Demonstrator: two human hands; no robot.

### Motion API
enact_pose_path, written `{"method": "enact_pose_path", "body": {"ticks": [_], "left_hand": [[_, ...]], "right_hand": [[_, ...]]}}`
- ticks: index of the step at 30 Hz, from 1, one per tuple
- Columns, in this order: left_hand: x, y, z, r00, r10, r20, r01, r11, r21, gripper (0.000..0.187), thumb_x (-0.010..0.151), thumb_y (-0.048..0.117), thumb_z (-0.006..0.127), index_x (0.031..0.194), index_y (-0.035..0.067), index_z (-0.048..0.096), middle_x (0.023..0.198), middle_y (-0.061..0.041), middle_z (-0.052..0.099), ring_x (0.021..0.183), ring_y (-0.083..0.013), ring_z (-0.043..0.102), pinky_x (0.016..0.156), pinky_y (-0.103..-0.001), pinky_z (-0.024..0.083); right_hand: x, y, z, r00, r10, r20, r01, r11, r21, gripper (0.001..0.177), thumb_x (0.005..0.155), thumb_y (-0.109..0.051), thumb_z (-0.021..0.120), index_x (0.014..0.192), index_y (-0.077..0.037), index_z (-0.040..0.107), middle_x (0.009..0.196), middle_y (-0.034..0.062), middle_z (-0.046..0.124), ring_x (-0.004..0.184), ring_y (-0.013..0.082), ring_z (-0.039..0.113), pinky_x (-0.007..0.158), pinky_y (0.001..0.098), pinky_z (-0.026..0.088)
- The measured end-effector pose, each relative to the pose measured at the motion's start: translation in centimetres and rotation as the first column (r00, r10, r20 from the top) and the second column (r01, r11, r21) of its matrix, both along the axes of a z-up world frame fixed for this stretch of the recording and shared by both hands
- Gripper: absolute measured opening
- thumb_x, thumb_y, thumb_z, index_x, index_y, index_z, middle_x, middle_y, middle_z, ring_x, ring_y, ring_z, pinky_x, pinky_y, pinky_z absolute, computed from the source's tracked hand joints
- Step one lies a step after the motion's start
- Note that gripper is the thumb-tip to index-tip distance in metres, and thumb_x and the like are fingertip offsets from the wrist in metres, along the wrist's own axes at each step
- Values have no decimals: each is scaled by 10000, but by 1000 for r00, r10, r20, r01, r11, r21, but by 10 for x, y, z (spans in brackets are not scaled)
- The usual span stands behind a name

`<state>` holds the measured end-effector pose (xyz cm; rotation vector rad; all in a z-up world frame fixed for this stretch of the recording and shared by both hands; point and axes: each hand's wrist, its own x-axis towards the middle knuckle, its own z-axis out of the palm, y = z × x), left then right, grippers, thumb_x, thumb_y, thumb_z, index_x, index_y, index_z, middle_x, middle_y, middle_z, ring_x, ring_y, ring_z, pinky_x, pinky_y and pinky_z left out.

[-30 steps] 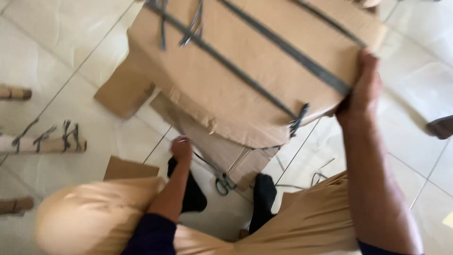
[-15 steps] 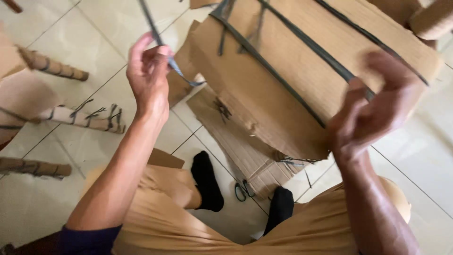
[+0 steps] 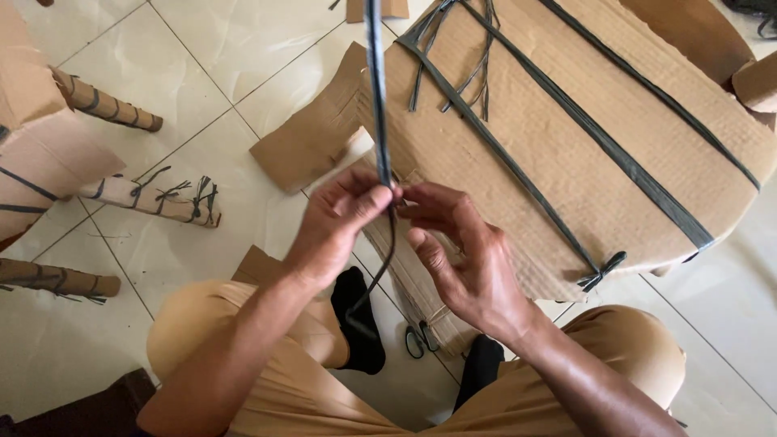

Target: Wrapping a wooden chair with cardboard and securing it with plastic ties

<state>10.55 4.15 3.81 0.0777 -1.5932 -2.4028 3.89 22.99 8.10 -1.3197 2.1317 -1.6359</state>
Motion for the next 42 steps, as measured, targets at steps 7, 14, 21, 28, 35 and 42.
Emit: {"method": "enact_pose_path", "body": {"ticks": [7, 14, 21, 28, 35, 42], "left_hand": [[-3, 13, -33, 985, 44, 167, -51, 998, 39, 175, 941, 138, 746, 1034, -1, 694, 742, -83, 662, 591, -139, 685, 561, -282, 611], [-2, 15, -31, 983, 44, 176, -50, 998, 29, 171, 924, 104, 758, 1022, -19, 692, 738, -131, 645, 559, -166, 640, 484, -331, 605], [4, 20, -12, 991, -4, 133, 6, 1000, -11, 151, 904, 96, 757, 988, -3, 680, 743, -129, 662, 633, -178, 670, 547, -289, 561], [5, 11, -8, 969, 185, 166, -173, 981, -83, 164, 923, 221, 720, 1023, 108, 655, 881, -61, 693, 681, -68, 569, 560, -174, 431], [3, 1, -4, 953, 252, 165, -243, 967, -73, 117, 954, 230, 678, 1030, 163, 619, 869, -42, 682, 653, -56, 536, 529, -155, 378], [4, -9, -4, 935, 316, 161, -306, 948, -81, 93, 991, 225, 658, 1047, 165, 615, 910, -49, 661, 669, -66, 523, 547, -156, 380]], "right_hand": [[11, -1, -31, 941, -30, 336, 28, 1000, 11, 287, 983, -199, 668, 1196, -8, 646, 900, 172, 765, 829, 252, 776, 772, 438, 625], [11, -1, -28, 927, -12, 376, 31, 998, -45, 252, 961, -205, 707, 1129, -20, 675, 833, 138, 778, 767, 215, 772, 739, 386, 632], [8, 1, -31, 927, -4, 375, 23, 999, -45, 139, 971, -161, 694, 1043, -42, 688, 759, 93, 751, 724, 149, 726, 726, 345, 615], [10, 4, -40, 925, 49, 377, -22, 997, -76, 68, 976, -80, 643, 1025, -32, 652, 685, 88, 741, 636, 172, 726, 676, 324, 606], [15, 6, -40, 933, 53, 355, -15, 994, -111, 86, 970, -52, 644, 1042, -4, 652, 662, 98, 723, 554, 187, 719, 563, 316, 592], [17, 13, -44, 938, 57, 342, -24, 995, -101, 101, 1001, -104, 624, 1054, -19, 640, 647, 69, 692, 518, 146, 678, 470, 257, 546]]}}
